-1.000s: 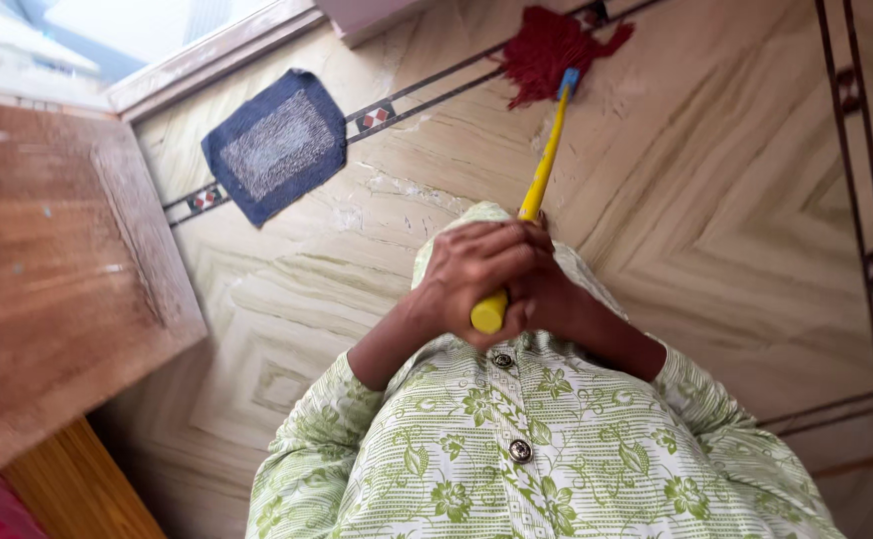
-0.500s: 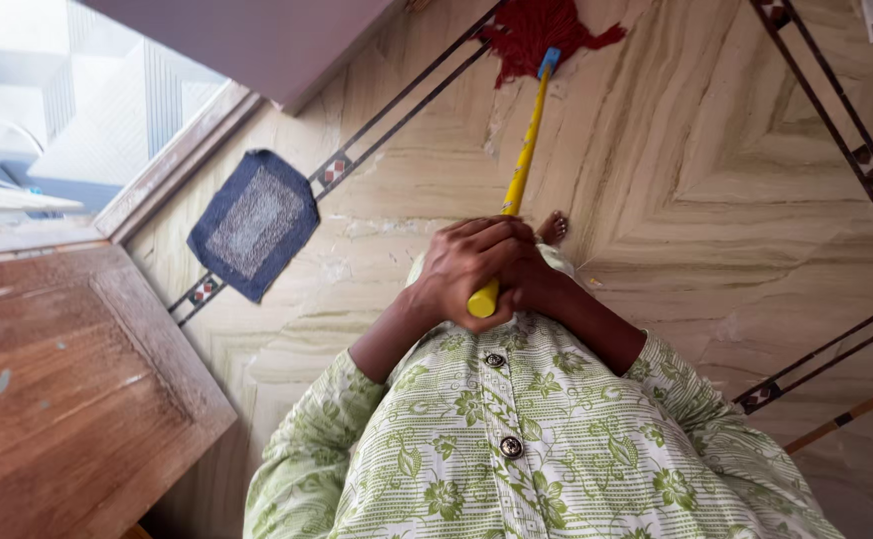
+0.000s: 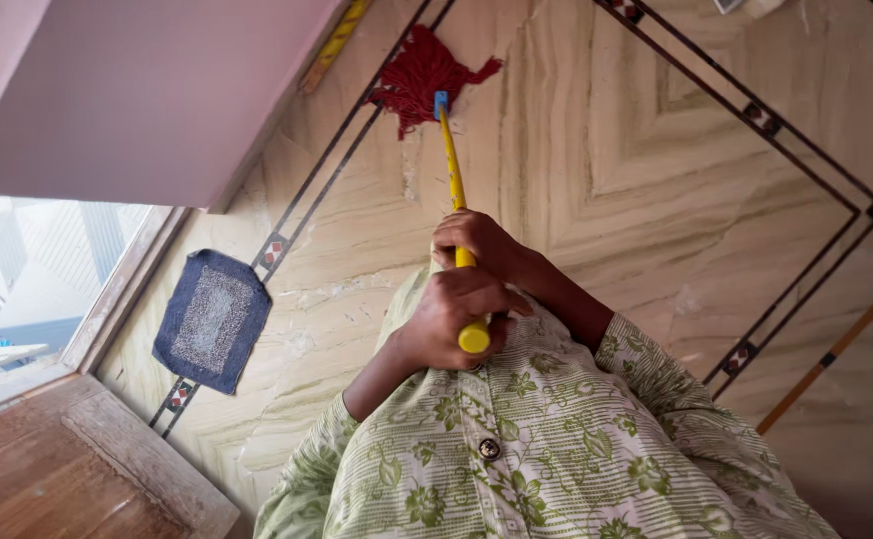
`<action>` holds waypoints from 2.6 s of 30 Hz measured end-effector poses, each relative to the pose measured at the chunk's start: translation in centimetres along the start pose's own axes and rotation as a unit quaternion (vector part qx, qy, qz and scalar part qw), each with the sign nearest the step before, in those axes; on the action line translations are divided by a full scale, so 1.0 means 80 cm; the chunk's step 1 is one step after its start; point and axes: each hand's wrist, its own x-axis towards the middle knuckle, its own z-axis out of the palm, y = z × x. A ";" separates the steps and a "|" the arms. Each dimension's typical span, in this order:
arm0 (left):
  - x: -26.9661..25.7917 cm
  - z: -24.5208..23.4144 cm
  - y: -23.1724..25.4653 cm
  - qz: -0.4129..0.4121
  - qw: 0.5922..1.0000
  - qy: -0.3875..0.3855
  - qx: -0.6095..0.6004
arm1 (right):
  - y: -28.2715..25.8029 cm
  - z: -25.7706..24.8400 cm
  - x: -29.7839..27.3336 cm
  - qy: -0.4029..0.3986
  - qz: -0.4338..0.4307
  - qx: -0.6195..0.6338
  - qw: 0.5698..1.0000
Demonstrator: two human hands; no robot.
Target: The person mops the tiled floor of a room using a red mop with a yellow handle, moving it across the surface in various directions while walking backwards and sideways.
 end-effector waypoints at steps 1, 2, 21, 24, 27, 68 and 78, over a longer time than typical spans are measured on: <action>0.012 0.008 0.000 0.027 0.998 -0.049 -0.041 | 0.004 -0.004 -0.015 0.024 -0.012 -0.011 1.000; 0.025 0.019 0.001 0.030 0.997 -0.056 -0.046 | 0.009 -0.012 -0.029 0.048 -0.025 -0.026 0.998; 0.160 0.126 -0.033 0.108 0.885 -0.341 -0.299 | -0.023 -0.080 -0.203 0.380 0.225 -0.074 0.894; 0.183 0.146 -0.070 0.110 0.881 -0.359 -0.287 | 0.014 -0.085 -0.218 0.406 0.279 -0.085 0.866; 0.215 0.163 -0.101 0.125 0.878 -0.373 -0.274 | 0.056 -0.095 -0.221 0.463 0.261 -0.126 0.838; 0.393 0.041 -0.127 0.136 0.916 -0.361 -0.107 | 0.124 -0.269 -0.031 0.306 0.167 -0.047 0.936; 0.414 0.147 -0.095 0.219 0.810 -0.438 -0.323 | 0.076 -0.255 -0.187 0.438 0.268 -0.121 0.849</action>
